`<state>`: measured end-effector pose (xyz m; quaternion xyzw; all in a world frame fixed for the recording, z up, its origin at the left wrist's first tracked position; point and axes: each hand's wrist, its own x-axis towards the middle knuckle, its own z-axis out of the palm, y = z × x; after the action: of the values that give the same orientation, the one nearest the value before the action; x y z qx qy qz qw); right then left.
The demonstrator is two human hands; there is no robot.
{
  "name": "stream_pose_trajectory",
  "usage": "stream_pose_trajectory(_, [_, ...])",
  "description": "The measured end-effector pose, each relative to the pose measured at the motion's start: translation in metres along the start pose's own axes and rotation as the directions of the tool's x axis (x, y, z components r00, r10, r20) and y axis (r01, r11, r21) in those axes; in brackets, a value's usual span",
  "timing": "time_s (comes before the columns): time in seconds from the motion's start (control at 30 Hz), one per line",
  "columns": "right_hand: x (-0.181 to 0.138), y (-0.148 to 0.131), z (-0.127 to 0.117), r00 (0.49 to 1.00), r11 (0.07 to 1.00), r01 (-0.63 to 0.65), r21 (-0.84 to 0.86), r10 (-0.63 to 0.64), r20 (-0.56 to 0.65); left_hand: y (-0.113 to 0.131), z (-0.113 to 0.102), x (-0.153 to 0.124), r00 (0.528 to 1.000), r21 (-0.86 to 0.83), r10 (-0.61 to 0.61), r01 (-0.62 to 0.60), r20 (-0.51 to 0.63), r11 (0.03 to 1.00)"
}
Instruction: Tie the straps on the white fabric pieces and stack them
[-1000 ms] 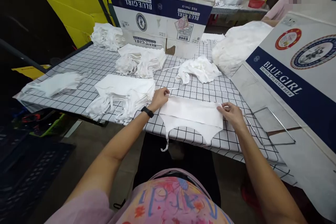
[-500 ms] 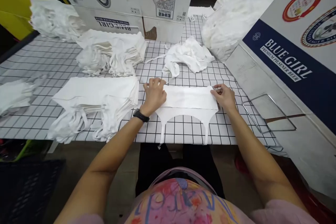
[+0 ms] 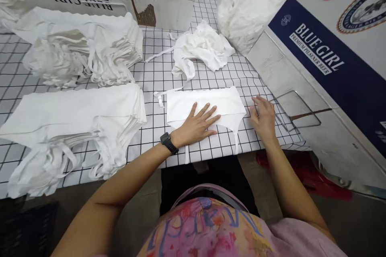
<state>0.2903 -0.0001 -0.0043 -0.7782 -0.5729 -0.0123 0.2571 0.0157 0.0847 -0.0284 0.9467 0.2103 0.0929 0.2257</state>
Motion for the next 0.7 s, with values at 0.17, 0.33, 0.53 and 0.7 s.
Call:
stream_pose_trajectory(0.17, [-0.100, -0.025, -0.036, 0.944, 0.895, -0.324, 0.306, 0.326, 0.047, 0.002, -0.002, 0.003, 0.998, -0.019, 0.024, -0.025, -0.058, 1.000])
stream_pose_trajectory(0.33, [-0.170, -0.019, -0.019, 0.850, 0.723, -0.524, 0.450, 0.414, 0.325, 0.032, -0.007, 0.008, 0.982, 0.002, 0.191, -0.191, -0.006, 0.982])
stream_pose_trajectory(0.53, [-0.166, -0.012, 0.017, 0.875, 0.633, -0.469, 0.616, 0.240, 0.421, 0.067, 0.017, 0.013, 0.956, -0.052, 0.272, -0.268, 0.112, 0.962])
stream_pose_trajectory(0.7, [-0.170, -0.011, 0.018, 0.883, 0.608, -0.429, 0.668, 0.127, 0.452, 0.076, 0.034, 0.010, 0.981, -0.057, 0.170, -0.165, 0.091, 0.985])
